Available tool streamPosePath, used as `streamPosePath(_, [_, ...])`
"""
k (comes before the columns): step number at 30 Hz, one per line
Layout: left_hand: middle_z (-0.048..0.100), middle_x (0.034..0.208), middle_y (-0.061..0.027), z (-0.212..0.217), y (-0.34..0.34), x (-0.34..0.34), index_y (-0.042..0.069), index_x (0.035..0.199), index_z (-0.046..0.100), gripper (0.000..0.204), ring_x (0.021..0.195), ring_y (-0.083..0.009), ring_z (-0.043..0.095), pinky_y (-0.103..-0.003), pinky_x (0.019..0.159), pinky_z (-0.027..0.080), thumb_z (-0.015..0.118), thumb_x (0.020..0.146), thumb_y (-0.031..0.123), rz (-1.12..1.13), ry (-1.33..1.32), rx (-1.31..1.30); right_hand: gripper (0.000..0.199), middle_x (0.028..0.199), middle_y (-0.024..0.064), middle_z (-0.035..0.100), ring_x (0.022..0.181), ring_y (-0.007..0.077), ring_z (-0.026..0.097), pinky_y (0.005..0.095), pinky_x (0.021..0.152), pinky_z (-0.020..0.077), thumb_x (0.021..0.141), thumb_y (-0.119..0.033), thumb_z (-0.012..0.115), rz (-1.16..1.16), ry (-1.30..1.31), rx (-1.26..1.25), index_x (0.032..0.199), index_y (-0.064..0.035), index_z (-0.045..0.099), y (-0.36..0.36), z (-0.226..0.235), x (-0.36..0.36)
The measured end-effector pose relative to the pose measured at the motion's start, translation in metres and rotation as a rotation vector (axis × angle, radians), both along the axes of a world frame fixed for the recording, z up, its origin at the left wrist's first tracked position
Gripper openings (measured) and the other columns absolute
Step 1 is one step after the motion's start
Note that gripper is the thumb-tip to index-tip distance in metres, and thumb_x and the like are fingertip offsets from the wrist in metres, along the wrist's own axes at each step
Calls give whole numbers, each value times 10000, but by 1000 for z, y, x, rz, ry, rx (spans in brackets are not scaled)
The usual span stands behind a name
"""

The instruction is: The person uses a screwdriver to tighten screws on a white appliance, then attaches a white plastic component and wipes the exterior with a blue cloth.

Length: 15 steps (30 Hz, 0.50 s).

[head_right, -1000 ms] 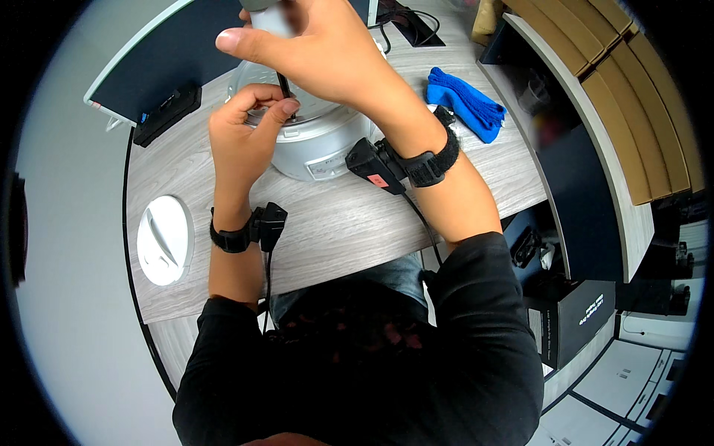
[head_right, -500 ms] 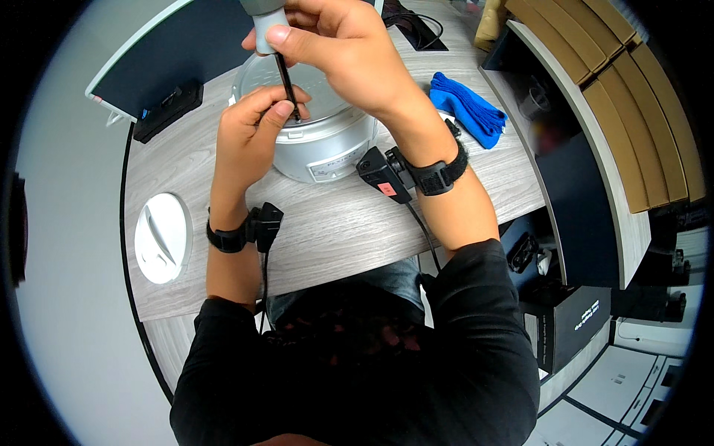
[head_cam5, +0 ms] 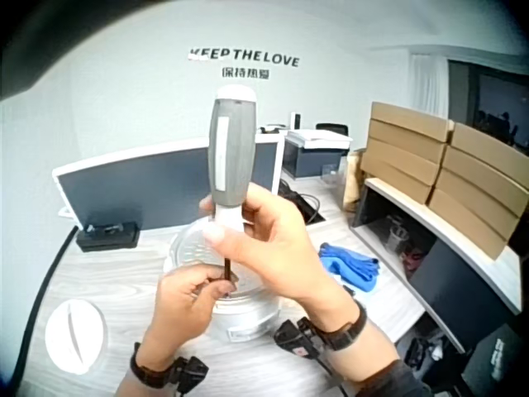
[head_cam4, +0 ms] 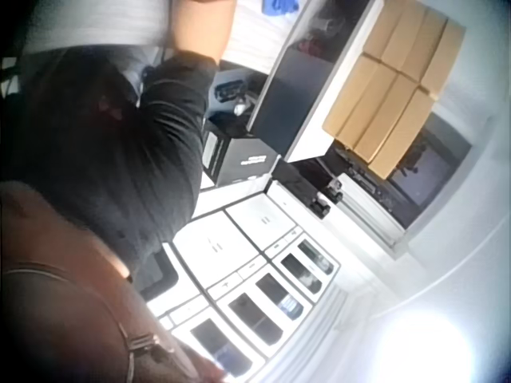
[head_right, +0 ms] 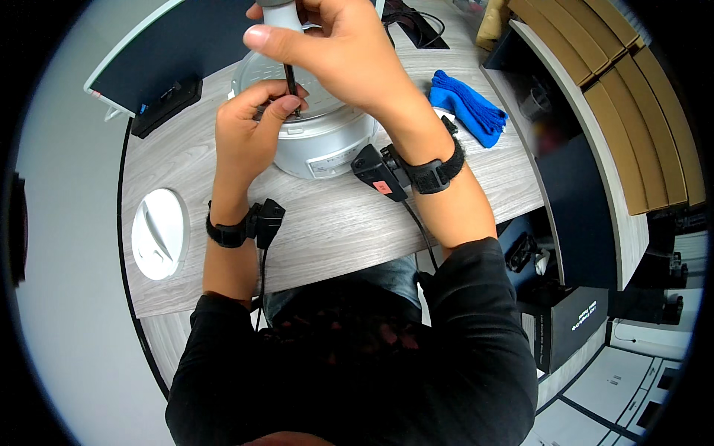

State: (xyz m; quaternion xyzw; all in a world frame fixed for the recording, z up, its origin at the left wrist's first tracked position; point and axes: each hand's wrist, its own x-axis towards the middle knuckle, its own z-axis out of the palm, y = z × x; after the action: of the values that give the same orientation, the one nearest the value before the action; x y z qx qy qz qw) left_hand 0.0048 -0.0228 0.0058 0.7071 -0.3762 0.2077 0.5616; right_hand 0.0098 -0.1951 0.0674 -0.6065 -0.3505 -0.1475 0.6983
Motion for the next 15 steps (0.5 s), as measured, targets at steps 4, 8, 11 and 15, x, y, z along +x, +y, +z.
streamPosePath(4, [734,879,-65,3,7,1,7,1024,741,137,812,-159,672,-296,757,516,643,968,84,-52,14,106,307,1136,69,684,1060,139,644,292,952,507,957,-118,703,119,68,87,1221,20,631,-6,-1,-3])
streamPosePath(8, [726,795,-59,6,6,1,34,1002,747,117,719,-190,662,-307,703,511,706,906,87,-76,-35,82,293,1106,76,685,997,124,660,275,894,536,913,-51,737,89,-6,68,1176,10,623,-4,-6,1])
streamPosePath(11, [726,800,-59,9,2,-4,22,993,738,150,740,-184,671,-302,720,520,755,868,103,-49,-58,30,326,1060,75,679,928,100,663,246,815,551,858,-6,781,23,23,22,1132,-7,605,-3,1,-6])
streamPosePath(15, [729,795,-64,6,0,-5,8,950,729,158,766,-182,684,-299,734,526,785,837,102,57,-53,40,362,1011,66,676,905,87,658,232,779,554,830,-6,810,-55,48,16,1117,-12,591,7,6,-11])
